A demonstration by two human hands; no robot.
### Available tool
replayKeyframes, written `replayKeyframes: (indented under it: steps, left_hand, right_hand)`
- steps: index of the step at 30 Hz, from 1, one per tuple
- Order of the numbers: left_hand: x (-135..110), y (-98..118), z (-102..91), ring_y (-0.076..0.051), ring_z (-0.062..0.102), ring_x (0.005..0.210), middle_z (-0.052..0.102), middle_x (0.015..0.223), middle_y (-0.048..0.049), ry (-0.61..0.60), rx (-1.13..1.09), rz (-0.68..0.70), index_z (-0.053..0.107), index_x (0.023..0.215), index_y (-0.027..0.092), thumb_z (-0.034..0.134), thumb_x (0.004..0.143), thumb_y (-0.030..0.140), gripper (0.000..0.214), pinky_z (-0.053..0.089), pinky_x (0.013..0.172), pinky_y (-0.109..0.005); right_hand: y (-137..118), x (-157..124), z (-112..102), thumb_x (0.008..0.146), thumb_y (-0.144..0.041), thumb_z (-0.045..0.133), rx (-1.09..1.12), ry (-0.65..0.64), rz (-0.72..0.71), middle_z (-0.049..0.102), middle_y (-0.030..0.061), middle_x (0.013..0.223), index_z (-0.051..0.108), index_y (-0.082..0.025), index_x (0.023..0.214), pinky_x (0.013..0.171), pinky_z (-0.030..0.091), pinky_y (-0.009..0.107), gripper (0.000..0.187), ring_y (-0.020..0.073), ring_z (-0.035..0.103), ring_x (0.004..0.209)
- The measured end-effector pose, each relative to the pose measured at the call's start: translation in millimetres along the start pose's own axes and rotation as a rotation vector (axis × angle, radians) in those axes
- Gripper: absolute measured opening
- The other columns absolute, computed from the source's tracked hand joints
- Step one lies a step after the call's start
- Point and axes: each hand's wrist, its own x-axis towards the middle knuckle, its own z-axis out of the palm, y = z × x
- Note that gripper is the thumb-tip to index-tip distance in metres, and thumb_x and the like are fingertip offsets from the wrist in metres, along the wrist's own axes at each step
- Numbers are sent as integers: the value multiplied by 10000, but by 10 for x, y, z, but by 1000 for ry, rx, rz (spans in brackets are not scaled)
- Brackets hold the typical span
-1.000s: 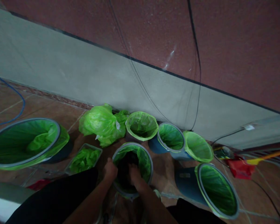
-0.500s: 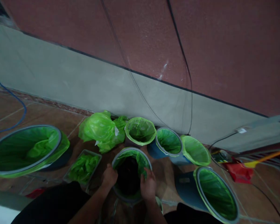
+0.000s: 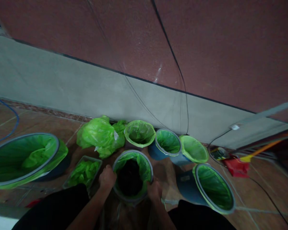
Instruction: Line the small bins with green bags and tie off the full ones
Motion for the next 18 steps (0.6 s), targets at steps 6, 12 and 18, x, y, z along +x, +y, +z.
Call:
replayKeyframes:
  steps: [6,12,18]
  left_hand:
    - [-15,27,-39,-318,682,1081,717,1061,-215,-17,30,-6,536,1129,65,440,884,183,288,496,827,-355]
    - [-6,21,-52,-320,691,1060,728,1031,-220,-22,67,23,555,1113,58,437,888,209,296,504,816,-356]
    - [-4,20,-62,-317,690,1063,724,1047,-241,-12,103,74,578,1106,21,441,886,200,314,509,849,-359]
  right_hand:
    - [-8,-29,-51,910,-234,532,16,35,28,752,198,948,695,-89,1085,755,525,351,279,296,728,936]
    - [-25,-42,-91,894,-169,517,26,43,-10,750,202,933,691,-78,1079,727,523,348,270,290,729,901]
    - [-73,-24,-152,862,-93,514,-30,32,-33,741,220,910,694,-62,1043,701,512,323,257,284,733,870]
